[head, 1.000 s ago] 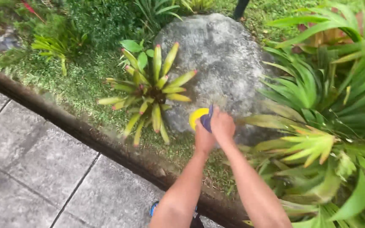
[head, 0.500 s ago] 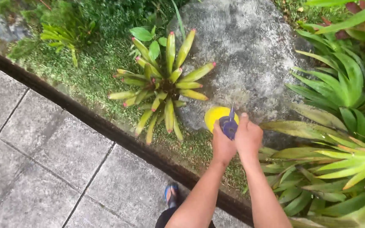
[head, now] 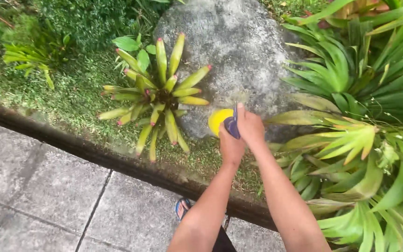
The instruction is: Water various plants in an outdoor garden using a handheld spray bottle.
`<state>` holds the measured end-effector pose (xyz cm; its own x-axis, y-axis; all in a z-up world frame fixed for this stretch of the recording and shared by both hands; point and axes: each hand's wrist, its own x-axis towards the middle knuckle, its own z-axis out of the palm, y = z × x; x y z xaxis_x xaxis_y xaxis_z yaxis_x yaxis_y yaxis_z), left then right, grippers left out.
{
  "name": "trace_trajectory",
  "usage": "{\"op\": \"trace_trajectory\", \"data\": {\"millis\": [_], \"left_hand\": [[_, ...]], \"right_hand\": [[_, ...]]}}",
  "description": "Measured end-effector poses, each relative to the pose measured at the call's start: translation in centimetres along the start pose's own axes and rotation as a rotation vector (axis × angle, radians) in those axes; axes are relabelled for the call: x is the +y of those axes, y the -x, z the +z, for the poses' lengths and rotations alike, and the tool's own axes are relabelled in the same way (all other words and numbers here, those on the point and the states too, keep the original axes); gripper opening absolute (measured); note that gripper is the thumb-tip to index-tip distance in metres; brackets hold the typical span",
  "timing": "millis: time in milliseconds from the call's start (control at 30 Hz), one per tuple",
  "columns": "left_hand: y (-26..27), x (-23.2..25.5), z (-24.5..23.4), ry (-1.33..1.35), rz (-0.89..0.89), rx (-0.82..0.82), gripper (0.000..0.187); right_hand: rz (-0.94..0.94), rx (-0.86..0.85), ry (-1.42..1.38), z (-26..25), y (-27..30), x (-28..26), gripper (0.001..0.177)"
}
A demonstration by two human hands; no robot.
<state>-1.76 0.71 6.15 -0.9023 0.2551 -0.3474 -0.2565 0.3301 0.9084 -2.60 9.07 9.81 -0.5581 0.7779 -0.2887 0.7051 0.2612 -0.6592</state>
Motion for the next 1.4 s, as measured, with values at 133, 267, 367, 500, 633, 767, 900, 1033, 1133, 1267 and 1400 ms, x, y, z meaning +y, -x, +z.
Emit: {"op": "trace_trajectory", "data": {"millis": [133, 267, 367, 500, 633, 767, 900, 1033, 1133, 1267, 1400], "left_hand": [[1.7, 1.2, -1.2, -0.133, 0.065, -0.048, 0.093], [0.1, -1.4, 0.0, -0.128, 0.272, -0.012, 0.081], [-1.2, -2.5, 1.0, -0.132, 0.294, -0.015, 0.078], [-0.8, -1.4, 1.1, -0.105, 0.173, -0.016, 0.070], [-2.3, -3.8, 1.5, -0.130, 0.347, 0.093, 0.072], [-3.5, -5.6, 2.8, 0.124, 0.201, 0.044, 0.048], [-1.0, 1.1, 0.1, -0.069, 0.110, 0.019, 0.061], [-1.7, -3.5, 2.3, -0.120, 0.262, 0.102, 0.077], [-1.5, -2.1, 1.9, -0.087, 0.328, 0.088, 0.067], [-2.4, -3.4, 2.0, -0.125, 0.393, 0.149, 0.077], [-2.5, -5.7, 3.4, -0.072, 0.275, 0.087, 0.060]], "right_hand": [[-0.073, -0.026, 0.228, 1.5, 0.0, 1.0, 0.066], [-0.131, 0.126, 0.170, 2.8, -0.8, 2.1, 0.061], [-0.117, 0.116, 0.153, 2.7, -1.8, 1.6, 0.059], [-0.076, 0.014, 0.034, -0.8, 0.7, 0.1, 0.057], [-0.090, 0.022, 0.041, 1.4, -0.9, 0.1, 0.060], [-0.075, 0.122, 0.121, 3.6, -2.7, 0.7, 0.060], [-0.148, 0.108, 0.086, 1.2, -2.0, -0.7, 0.058], [-0.006, -0.043, 0.053, 1.6, -0.9, 0.5, 0.059], [-0.102, 0.106, 0.169, 3.3, -2.6, 2.1, 0.062], [-0.174, 0.072, 0.208, 0.5, -2.0, -0.6, 0.059], [-0.047, 0.047, 0.054, 0.6, 0.2, 0.2, 0.060]]}}
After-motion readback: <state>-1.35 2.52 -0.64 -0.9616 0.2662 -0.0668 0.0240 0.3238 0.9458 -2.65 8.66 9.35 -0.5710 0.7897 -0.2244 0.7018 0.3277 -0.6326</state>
